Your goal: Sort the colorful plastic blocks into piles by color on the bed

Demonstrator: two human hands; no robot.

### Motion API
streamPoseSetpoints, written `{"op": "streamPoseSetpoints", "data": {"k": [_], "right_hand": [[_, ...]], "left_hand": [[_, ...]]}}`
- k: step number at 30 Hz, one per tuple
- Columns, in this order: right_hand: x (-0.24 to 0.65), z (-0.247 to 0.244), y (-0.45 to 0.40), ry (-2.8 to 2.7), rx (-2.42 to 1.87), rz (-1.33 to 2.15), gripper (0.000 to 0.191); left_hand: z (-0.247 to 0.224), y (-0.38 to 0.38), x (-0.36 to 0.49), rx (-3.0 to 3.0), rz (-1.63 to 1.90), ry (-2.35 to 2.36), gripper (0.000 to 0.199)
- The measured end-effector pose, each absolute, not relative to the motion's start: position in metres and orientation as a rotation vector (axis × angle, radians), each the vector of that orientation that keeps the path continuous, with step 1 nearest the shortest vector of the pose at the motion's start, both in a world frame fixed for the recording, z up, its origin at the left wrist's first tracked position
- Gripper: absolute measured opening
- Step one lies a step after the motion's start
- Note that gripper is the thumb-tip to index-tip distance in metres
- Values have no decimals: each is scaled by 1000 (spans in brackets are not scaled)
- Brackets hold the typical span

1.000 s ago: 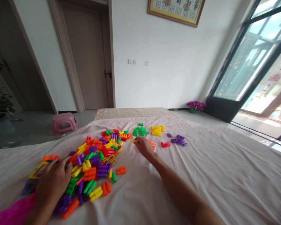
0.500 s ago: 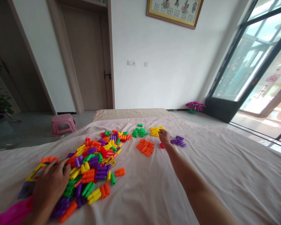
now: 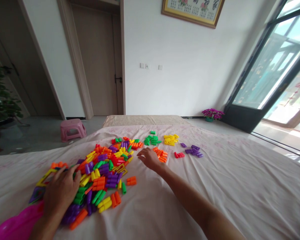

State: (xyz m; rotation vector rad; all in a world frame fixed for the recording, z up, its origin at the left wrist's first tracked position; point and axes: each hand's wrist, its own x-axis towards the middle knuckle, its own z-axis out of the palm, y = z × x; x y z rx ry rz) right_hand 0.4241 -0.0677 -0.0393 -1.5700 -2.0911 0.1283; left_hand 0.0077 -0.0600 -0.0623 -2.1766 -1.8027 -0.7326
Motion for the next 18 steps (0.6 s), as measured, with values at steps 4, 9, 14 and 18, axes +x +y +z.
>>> {"op": "streamPoseSetpoints", "data": {"k": [4, 9, 14, 18], "right_hand": [[392, -39, -62, -2296, -1459, 133, 22], [382, -39, -52, -2341, -1559, 97, 28], [388, -42, -53, -2342, -1604, 142, 17], [404, -48, -60, -2178, -1653, 193, 12]], "left_hand": [[-62, -61, 10, -2072, -618, -1763, 55], [-61, -63, 12, -2063, -634, -1729, 55], [-59, -64, 12, -2065, -661, -1716, 55], [-60, -63, 11, -2082, -656, -1688, 55]]}}
